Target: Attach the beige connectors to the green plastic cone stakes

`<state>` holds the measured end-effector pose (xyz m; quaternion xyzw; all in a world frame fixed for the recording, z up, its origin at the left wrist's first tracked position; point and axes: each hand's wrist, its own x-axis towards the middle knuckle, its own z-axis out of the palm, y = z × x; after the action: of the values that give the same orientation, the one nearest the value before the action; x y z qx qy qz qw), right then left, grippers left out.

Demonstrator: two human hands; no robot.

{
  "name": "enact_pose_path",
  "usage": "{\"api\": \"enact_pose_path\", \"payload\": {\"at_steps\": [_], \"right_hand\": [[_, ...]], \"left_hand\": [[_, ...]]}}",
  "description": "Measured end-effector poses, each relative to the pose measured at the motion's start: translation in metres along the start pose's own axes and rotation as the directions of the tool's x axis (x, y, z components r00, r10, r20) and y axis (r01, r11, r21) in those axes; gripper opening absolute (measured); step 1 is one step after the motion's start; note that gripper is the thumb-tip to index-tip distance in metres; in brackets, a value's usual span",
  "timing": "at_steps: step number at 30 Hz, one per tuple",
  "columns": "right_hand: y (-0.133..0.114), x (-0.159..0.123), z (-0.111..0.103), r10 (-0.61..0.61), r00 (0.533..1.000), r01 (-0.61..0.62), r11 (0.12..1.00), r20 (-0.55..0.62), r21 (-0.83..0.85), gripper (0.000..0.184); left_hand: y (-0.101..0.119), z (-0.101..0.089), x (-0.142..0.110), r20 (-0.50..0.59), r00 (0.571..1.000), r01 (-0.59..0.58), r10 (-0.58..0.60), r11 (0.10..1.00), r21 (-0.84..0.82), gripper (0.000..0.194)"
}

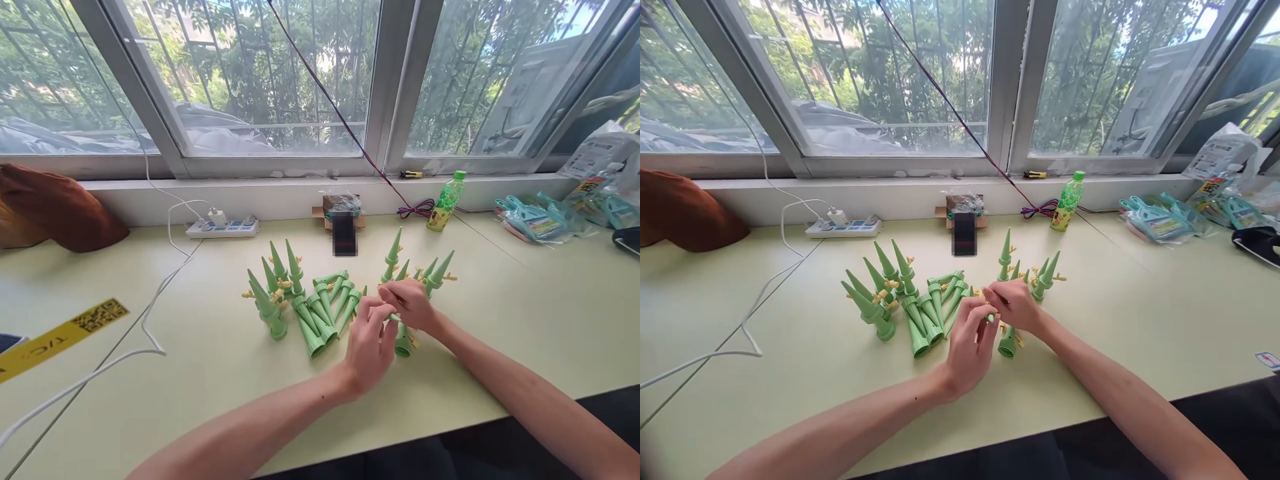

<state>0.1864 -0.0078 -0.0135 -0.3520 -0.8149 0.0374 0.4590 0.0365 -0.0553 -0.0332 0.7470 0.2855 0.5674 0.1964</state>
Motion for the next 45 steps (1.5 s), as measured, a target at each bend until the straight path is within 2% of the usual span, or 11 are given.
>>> {"api": "enact_pose_path", "payload": {"at_steps": [7,12,16,20,24,27,32,34,38,41,45], "right_hand": [[-0.008,-0.007,0.004,0.047,0.998,-0.046,0.998,-0.032,0.035,0.026],[-0.019,-0.007,-0.001,0.048,0.992,-0.038,0.995,-0.114,0.088,0.018],[-0.023,-0.007,-0.011,-0.014,0.998,0.025,0.984,-0.065,0.175,0.014],[-0.023,-0.005,-0.018,-0.120,0.993,0.113,0.952,0.007,0.284,0.031],[-0.027,-0.004,-0.020,-0.212,0.976,0.199,0.958,0.041,0.207,0.042],[-0.030,-0.002,-0.018,-0.273,0.962,0.273,0.958,-0.008,0.082,0.036],[-0.028,0.001,-0.012,-0.346,0.938,0.345,0.934,0.008,-0.098,0.022],[-0.027,0.000,-0.009,-0.380,0.923,0.370,0.920,-0.055,-0.132,0.020],[-0.021,-0.003,-0.007,-0.379,0.918,0.364,0.922,-0.116,-0.132,0.022],[-0.017,-0.004,-0.007,-0.375,0.902,0.347,0.925,-0.214,-0.156,0.020],[-0.016,-0.001,-0.008,-0.256,0.907,0.187,0.957,-0.336,-0.223,0.006]], "left_hand": [[0.000,-0.002,-0.001,0.014,1.000,-0.013,0.013,1.000,-0.010,0.016],[0.002,-0.005,0.003,0.002,1.000,-0.020,0.020,1.000,0.004,0.018],[0.005,-0.008,0.006,0.000,0.997,-0.075,0.075,0.996,0.046,0.021],[0.007,-0.011,0.009,-0.053,0.998,-0.018,0.023,0.997,0.081,0.022],[0.010,-0.013,0.010,-0.097,0.986,-0.124,0.136,0.985,0.124,0.021],[0.013,-0.015,0.009,-0.079,0.984,-0.148,0.160,0.978,0.146,0.019],[0.012,-0.018,0.010,-0.107,0.979,-0.156,0.173,0.976,0.151,0.018],[0.010,-0.017,0.010,-0.109,0.969,-0.207,0.223,0.968,0.141,0.021],[0.007,-0.014,0.008,-0.052,0.974,-0.218,0.220,0.975,0.046,0.030],[0.005,-0.012,0.006,-0.053,0.971,-0.230,0.234,0.971,0.071,0.031],[0.007,-0.014,0.005,0.004,0.948,-0.317,0.318,0.942,0.114,0.026]]}}
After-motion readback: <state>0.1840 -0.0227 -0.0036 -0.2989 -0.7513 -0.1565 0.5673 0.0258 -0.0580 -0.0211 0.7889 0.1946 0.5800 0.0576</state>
